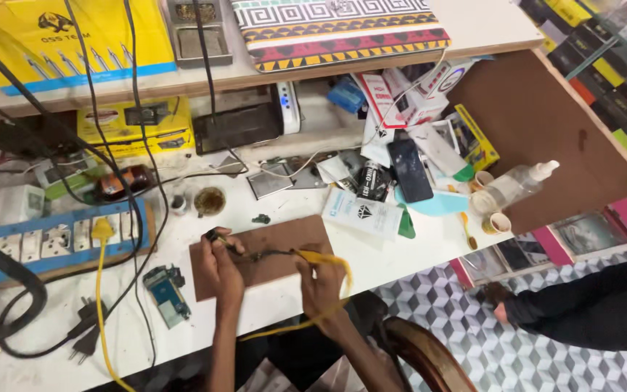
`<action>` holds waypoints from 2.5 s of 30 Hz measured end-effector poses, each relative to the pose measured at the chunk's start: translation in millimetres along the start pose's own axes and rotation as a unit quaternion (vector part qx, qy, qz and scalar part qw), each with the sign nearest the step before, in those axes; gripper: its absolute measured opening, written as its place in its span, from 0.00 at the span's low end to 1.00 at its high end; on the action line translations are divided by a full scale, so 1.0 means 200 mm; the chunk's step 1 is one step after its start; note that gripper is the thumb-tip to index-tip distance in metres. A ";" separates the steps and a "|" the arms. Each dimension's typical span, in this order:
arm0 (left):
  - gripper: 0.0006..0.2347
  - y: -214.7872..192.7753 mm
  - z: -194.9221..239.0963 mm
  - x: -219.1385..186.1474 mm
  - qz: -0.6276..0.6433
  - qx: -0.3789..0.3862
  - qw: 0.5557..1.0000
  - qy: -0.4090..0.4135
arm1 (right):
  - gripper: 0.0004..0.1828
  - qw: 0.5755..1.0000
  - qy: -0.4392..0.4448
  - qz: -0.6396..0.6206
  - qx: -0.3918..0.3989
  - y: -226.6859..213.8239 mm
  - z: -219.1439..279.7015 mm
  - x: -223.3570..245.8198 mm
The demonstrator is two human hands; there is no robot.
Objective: The person uses a soldering iron and tweezers to solder small electronic components on a brown mat. They repeatedly apply heat and solder to the component while holding it steady.
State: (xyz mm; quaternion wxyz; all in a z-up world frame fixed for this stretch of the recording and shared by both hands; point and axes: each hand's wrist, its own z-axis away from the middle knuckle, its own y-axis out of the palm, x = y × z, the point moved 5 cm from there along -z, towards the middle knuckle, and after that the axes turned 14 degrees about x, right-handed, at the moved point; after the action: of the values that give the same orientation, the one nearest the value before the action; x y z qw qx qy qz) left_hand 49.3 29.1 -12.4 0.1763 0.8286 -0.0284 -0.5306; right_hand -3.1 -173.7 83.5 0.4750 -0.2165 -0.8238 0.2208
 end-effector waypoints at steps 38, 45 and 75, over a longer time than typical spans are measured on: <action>0.16 0.01 0.02 -0.08 -0.014 -0.010 0.999 -0.042 | 0.16 0.974 -0.207 -0.033 -0.082 -0.14 0.17 -0.03; 0.16 -0.02 0.04 -0.03 -0.007 -0.023 0.999 -0.037 | 0.21 0.954 -0.296 -0.031 0.025 0.15 -0.18 -0.34; 0.17 -0.03 -0.04 0.01 0.016 -0.036 0.997 -0.066 | 0.22 0.945 -0.286 0.042 0.153 0.04 -0.49 0.06</action>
State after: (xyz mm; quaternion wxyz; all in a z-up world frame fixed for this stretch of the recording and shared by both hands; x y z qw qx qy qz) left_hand 57.3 35.8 -13.4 0.2123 0.7846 -0.0339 -0.5815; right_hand 79.3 -144.7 130.9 0.2374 -0.1032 -0.8713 0.4169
